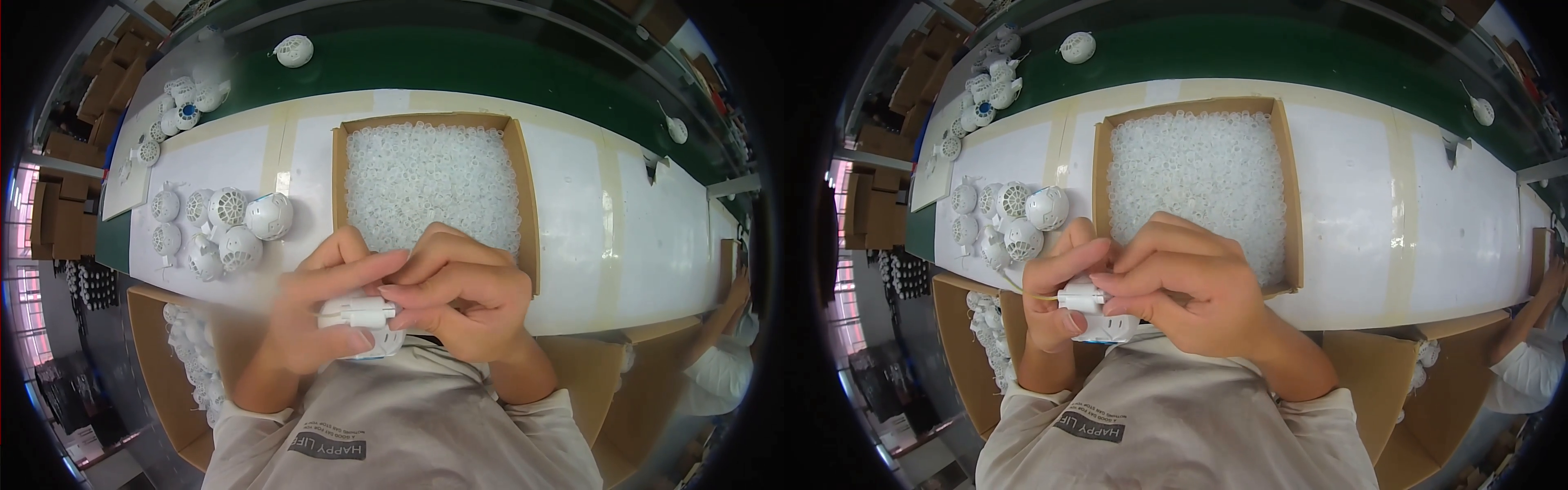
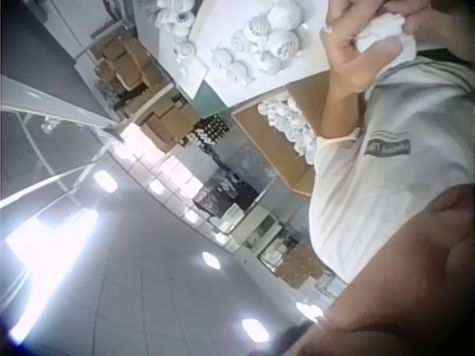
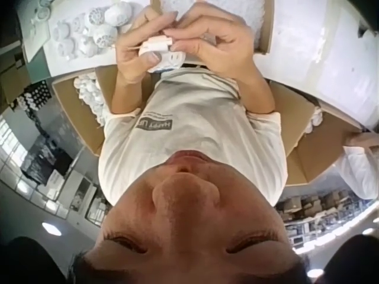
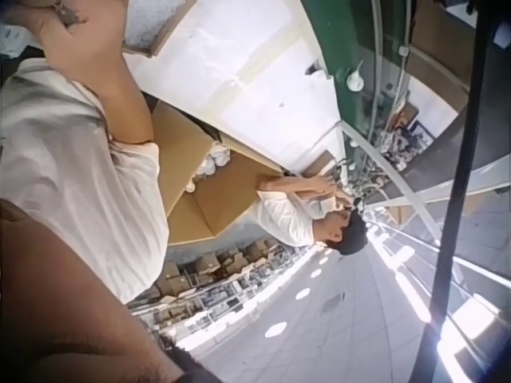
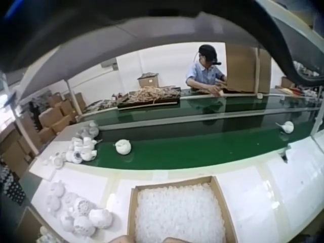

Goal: Manually assembling plastic spherical light covers by inserting internal socket components on a production line.

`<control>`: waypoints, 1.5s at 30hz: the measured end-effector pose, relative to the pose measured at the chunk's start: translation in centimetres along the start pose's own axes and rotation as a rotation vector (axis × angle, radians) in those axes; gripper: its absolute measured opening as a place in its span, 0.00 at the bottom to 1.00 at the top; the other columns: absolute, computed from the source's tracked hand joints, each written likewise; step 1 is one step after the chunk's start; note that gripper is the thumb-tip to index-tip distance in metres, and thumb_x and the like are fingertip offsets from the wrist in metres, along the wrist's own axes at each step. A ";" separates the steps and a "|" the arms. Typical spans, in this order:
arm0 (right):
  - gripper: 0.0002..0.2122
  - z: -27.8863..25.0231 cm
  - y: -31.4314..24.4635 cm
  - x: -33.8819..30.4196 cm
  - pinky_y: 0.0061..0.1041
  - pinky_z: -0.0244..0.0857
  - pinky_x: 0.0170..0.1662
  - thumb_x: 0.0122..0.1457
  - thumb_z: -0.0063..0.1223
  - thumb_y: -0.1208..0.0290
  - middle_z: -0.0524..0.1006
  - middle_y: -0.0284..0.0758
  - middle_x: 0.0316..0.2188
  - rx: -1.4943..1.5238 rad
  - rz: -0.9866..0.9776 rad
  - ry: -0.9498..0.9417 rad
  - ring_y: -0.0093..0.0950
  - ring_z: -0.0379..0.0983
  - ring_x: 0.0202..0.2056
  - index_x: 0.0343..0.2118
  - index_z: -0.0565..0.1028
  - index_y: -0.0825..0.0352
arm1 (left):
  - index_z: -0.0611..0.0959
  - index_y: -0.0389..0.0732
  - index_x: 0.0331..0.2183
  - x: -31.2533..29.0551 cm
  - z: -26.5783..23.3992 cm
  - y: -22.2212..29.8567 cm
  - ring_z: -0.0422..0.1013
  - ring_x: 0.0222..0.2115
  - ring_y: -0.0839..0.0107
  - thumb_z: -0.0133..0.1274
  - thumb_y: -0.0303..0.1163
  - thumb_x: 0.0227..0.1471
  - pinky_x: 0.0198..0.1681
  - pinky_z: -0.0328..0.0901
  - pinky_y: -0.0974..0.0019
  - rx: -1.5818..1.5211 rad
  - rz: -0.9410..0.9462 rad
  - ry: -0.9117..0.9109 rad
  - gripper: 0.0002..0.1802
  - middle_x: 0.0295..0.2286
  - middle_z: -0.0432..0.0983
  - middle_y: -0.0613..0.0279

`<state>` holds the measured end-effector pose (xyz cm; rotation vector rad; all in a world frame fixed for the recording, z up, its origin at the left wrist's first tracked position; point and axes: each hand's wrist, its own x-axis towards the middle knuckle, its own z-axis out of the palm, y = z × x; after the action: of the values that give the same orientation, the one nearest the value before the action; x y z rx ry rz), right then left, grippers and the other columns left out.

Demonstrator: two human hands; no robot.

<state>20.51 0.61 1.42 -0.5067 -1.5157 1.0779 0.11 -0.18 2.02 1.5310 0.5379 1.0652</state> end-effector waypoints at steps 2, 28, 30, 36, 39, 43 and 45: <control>0.12 -0.2 -0.1 0.0 0.21 0.64 0.34 0.42 0.69 0.84 0.78 0.39 0.27 -0.082 -0.065 -0.003 0.26 0.72 0.31 0.33 0.81 0.73 | 0.77 0.30 0.52 -0.2 0.2 0.1 0.68 0.40 0.67 0.61 0.39 0.48 0.44 0.63 0.69 -0.097 -0.111 0.053 0.32 0.37 0.69 0.58; 0.12 -0.2 -0.7 -1.1 0.21 0.66 0.36 0.51 0.58 0.87 0.77 0.40 0.36 0.026 0.262 0.062 0.25 0.72 0.34 0.39 0.79 0.74 | 0.76 0.35 0.49 0.2 0.5 -2.5 0.70 0.43 0.63 0.71 0.35 0.41 0.46 0.68 0.63 0.096 0.142 0.115 0.34 0.45 0.62 0.53; 0.14 0.2 -0.7 -1.1 0.19 0.66 0.35 0.50 0.61 0.86 0.77 0.41 0.37 0.032 0.204 0.084 0.24 0.72 0.34 0.41 0.79 0.76 | 0.74 0.36 0.51 0.7 1.1 -2.7 0.69 0.44 0.64 0.73 0.45 0.36 0.46 0.67 0.63 -0.040 0.153 0.128 0.43 0.47 0.61 0.53; 0.17 0.5 -2.4 0.0 0.19 0.68 0.32 0.43 0.68 0.82 0.77 0.40 0.36 -0.075 0.239 0.022 0.25 0.73 0.33 0.40 0.81 0.74 | 0.71 0.38 0.54 1.1 0.9 -2.7 0.68 0.45 0.64 0.71 0.58 0.26 0.47 0.65 0.63 0.034 0.211 0.067 0.56 0.50 0.58 0.52; 0.19 1.0 -2.0 0.4 0.19 0.69 0.31 0.40 0.71 0.81 0.77 0.39 0.37 -0.123 0.171 0.022 0.25 0.74 0.33 0.39 0.82 0.73 | 0.70 0.38 0.56 1.1 0.7 -2.9 0.68 0.45 0.63 0.71 0.59 0.25 0.48 0.65 0.64 0.066 0.259 0.031 0.58 0.52 0.58 0.50; 0.17 1.4 -1.8 0.4 0.20 0.70 0.31 0.38 0.69 0.81 0.78 0.38 0.34 -0.105 0.143 0.024 0.27 0.76 0.33 0.36 0.83 0.71 | 0.73 0.37 0.54 0.9 0.9 -2.1 0.69 0.47 0.62 0.71 0.58 0.26 0.48 0.66 0.64 0.112 0.187 0.095 0.55 0.53 0.61 0.47; 0.16 1.5 -1.5 0.2 0.25 0.70 0.34 0.39 0.67 0.81 0.78 0.37 0.35 -0.158 0.142 0.006 0.31 0.75 0.33 0.35 0.81 0.68 | 0.74 0.37 0.53 1.6 0.5 -1.3 0.70 0.47 0.61 0.71 0.58 0.26 0.47 0.67 0.64 0.191 0.164 0.045 0.54 0.52 0.63 0.46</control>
<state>19.44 -0.45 2.94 -0.7361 -1.5862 1.0681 1.56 1.16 1.35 1.7453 0.5656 1.2037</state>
